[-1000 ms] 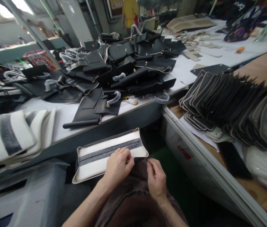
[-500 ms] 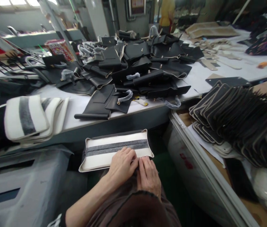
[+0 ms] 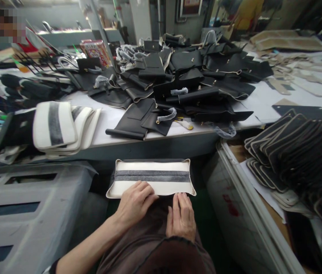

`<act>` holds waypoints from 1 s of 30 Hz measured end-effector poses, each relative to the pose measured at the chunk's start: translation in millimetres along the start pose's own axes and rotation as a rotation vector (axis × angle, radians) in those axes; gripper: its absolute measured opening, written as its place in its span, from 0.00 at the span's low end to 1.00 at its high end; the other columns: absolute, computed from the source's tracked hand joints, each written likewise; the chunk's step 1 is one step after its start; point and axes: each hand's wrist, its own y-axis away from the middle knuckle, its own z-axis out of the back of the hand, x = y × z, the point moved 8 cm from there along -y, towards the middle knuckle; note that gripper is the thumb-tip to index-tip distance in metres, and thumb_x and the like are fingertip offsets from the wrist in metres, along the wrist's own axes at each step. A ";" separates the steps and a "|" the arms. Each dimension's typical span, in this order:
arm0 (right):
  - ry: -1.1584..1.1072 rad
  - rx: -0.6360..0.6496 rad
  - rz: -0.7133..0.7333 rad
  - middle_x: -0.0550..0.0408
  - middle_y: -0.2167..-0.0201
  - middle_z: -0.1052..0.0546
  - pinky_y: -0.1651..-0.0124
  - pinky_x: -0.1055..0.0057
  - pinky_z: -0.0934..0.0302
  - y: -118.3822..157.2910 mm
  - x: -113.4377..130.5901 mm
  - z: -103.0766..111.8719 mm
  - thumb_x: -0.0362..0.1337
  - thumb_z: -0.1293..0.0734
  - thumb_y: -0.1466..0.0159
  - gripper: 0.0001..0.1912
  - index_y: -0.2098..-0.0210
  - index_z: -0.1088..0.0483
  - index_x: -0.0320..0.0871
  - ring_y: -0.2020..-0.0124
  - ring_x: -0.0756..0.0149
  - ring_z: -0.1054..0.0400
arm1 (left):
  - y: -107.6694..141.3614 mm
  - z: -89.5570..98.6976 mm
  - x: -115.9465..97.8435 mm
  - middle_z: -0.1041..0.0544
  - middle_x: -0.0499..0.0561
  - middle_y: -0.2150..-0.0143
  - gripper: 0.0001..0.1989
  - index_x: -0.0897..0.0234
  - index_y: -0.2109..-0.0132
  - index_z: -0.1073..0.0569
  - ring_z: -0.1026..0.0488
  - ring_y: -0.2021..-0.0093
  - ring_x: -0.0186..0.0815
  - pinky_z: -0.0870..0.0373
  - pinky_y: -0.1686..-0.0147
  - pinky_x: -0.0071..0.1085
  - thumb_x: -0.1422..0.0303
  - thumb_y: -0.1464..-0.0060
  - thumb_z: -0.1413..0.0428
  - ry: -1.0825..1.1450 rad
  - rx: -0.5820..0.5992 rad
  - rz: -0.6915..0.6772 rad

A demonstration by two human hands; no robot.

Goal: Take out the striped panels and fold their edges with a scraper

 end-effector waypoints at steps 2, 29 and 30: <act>-0.025 0.001 0.006 0.36 0.46 0.28 0.44 0.49 0.33 0.0 3.9 -2.0 0.29 0.35 0.33 0.32 0.32 0.44 0.37 0.41 0.44 0.35 | -1.9 -2.2 0.4 0.28 0.49 0.63 0.10 0.61 0.65 0.33 0.32 0.60 0.40 0.36 0.61 0.37 0.65 0.34 0.47 0.005 -0.002 0.024; -0.106 0.054 0.048 0.40 0.46 0.27 0.39 0.49 0.37 -6.9 61.7 -34.0 0.33 0.37 0.31 0.29 0.32 0.42 0.37 0.43 0.48 0.34 | 30.1 39.2 41.8 0.26 0.48 0.63 0.07 0.61 0.65 0.28 0.32 0.59 0.40 0.35 0.58 0.40 0.67 0.36 0.43 0.061 -0.140 0.124; -0.109 0.057 0.055 0.40 0.46 0.27 0.39 0.49 0.37 -6.6 63.4 -35.1 0.33 0.37 0.31 0.28 0.33 0.41 0.37 0.43 0.48 0.34 | 32.6 38.5 44.7 0.26 0.48 0.63 0.07 0.61 0.65 0.28 0.31 0.59 0.40 0.35 0.58 0.40 0.67 0.36 0.44 0.063 -0.140 0.120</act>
